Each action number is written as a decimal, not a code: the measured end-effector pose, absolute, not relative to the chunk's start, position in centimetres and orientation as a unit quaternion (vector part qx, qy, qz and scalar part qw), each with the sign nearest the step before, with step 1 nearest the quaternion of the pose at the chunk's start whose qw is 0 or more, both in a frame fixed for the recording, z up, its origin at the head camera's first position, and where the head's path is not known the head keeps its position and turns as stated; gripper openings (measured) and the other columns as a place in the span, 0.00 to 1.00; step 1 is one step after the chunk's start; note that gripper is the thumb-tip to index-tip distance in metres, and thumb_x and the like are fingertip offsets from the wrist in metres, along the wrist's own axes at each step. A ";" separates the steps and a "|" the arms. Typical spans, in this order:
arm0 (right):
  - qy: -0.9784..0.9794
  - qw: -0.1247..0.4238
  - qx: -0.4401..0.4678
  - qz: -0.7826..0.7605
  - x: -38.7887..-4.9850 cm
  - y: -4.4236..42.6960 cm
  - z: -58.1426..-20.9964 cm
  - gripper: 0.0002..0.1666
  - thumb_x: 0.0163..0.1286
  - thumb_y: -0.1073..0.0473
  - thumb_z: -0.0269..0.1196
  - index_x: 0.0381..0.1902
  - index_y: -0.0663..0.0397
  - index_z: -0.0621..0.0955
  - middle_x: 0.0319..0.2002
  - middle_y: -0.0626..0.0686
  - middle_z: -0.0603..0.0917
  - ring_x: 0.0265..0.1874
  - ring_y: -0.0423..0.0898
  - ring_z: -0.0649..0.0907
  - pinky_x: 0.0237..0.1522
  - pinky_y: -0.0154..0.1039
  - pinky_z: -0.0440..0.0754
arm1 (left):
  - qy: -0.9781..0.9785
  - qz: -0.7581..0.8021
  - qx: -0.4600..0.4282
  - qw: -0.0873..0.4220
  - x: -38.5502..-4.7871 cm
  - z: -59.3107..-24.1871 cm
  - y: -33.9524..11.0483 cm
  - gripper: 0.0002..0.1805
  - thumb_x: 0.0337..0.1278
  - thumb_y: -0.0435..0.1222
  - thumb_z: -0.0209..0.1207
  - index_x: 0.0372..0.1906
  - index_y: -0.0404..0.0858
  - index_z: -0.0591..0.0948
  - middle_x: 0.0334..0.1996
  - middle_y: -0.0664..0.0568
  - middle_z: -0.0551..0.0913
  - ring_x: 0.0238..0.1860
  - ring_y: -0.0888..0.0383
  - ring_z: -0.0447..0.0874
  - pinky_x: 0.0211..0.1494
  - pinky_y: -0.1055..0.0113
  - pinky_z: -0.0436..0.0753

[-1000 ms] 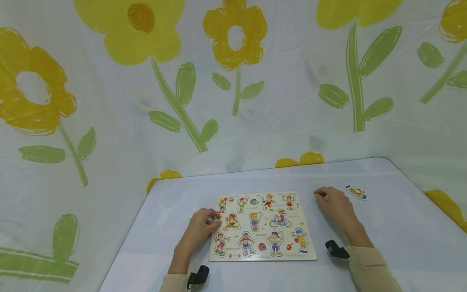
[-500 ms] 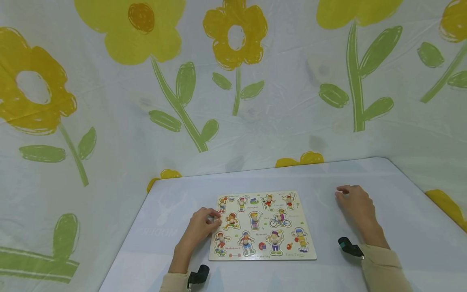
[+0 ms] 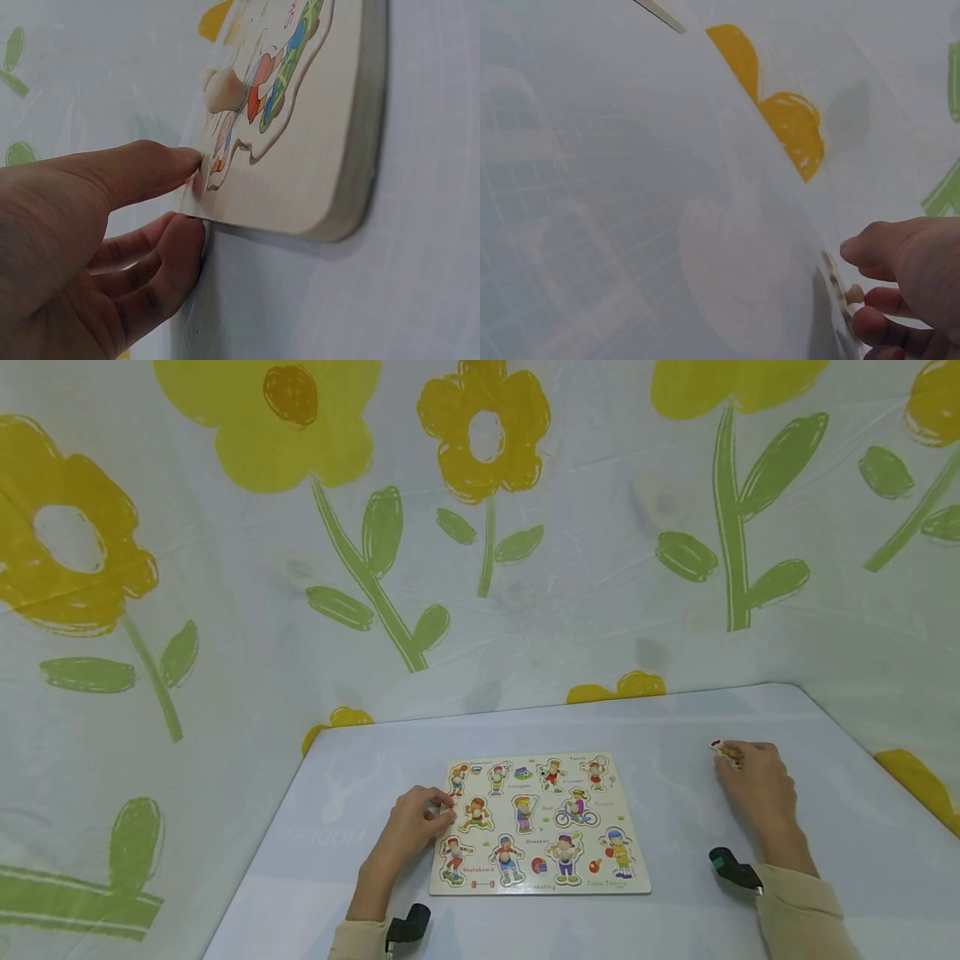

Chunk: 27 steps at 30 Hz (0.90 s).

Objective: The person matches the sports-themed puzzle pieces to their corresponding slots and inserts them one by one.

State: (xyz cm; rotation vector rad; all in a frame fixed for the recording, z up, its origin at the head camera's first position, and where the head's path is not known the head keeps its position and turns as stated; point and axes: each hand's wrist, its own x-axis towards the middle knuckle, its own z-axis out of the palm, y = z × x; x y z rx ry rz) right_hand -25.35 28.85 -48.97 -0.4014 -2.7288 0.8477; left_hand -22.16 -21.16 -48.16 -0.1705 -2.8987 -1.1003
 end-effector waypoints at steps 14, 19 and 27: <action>-0.947 0.111 -0.123 0.276 -24.8 29.2 -48.5 0.29 0.69 0.55 0.58 0.62 0.68 0.74 0.57 0.79 0.69 0.52 0.77 0.72 0.41 0.66 0.73 | -0.931 -0.357 -0.068 0.024 -22.2 -48.3 -21.3 0.08 0.56 0.36 0.66 0.41 0.40 0.84 0.38 0.46 0.77 0.25 0.61 0.74 0.21 0.73 0.76; -0.950 0.107 -0.121 0.268 -24.8 29.3 -48.5 0.30 0.69 0.55 0.57 0.62 0.70 0.72 0.57 0.79 0.68 0.50 0.77 0.74 0.37 0.64 0.74 | -0.930 -0.359 -0.070 0.023 -22.2 -48.5 -21.4 0.08 0.56 0.36 0.67 0.41 0.39 0.84 0.37 0.46 0.77 0.25 0.61 0.73 0.21 0.73 0.76; -0.941 0.139 -0.119 0.284 -24.4 29.2 -48.6 0.16 0.67 0.60 0.61 0.47 0.67 0.81 0.45 0.70 0.78 0.37 0.62 0.79 0.26 0.47 0.71 | -0.931 -0.359 -0.065 0.025 -22.2 -48.5 -21.3 0.08 0.56 0.36 0.67 0.41 0.40 0.84 0.37 0.46 0.77 0.25 0.62 0.73 0.21 0.74 0.76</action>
